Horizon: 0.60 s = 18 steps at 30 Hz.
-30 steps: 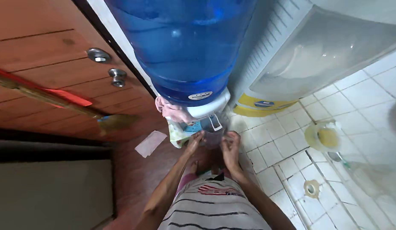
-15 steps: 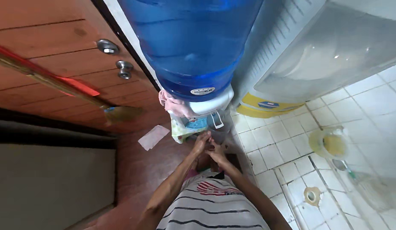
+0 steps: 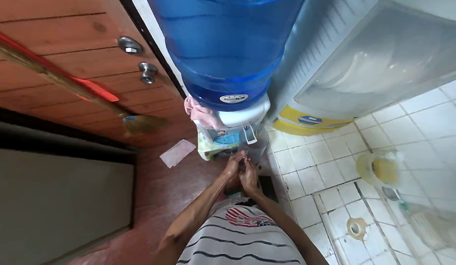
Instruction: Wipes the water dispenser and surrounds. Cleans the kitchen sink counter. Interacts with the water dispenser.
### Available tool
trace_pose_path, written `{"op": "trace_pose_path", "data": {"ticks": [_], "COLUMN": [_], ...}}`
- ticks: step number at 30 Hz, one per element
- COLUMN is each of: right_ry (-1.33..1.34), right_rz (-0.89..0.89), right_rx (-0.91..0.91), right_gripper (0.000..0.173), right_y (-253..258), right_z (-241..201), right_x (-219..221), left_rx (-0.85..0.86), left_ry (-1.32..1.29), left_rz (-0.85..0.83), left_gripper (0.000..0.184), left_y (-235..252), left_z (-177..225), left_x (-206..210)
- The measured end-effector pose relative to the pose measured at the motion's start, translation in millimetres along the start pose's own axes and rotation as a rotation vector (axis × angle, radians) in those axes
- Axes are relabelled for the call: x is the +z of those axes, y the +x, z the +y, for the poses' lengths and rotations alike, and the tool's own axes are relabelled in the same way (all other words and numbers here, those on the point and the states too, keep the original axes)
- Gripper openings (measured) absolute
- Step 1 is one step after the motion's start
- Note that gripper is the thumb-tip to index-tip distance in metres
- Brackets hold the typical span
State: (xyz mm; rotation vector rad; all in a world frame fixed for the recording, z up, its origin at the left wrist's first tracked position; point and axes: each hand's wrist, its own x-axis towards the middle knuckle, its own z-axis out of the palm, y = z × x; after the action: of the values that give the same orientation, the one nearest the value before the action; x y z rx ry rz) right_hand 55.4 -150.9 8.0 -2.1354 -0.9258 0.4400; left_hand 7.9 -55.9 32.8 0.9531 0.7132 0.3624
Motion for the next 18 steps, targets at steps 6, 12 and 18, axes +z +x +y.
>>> {"op": "trace_pose_path", "data": {"ticks": [6,12,18], "right_ry": [0.072,0.169,0.282], "right_rz": [-0.016,-0.033,-0.132], "right_rx": [-0.077,-0.046,0.034], "right_gripper": [0.046,0.048,0.063], "right_y": [-7,-12,-3], "right_z": [4,-8,-29], "right_x": [4,10,9], "left_rx": [-0.020,-0.036,-0.067], "left_ry": [0.120,0.405,0.347], "left_rz": [0.004,-0.100,-0.120], "left_gripper": [0.033,0.034,0.048], "left_y": [-6,-11,-11], "left_z": [0,25,36], "left_x": [-8,-33,-38]}}
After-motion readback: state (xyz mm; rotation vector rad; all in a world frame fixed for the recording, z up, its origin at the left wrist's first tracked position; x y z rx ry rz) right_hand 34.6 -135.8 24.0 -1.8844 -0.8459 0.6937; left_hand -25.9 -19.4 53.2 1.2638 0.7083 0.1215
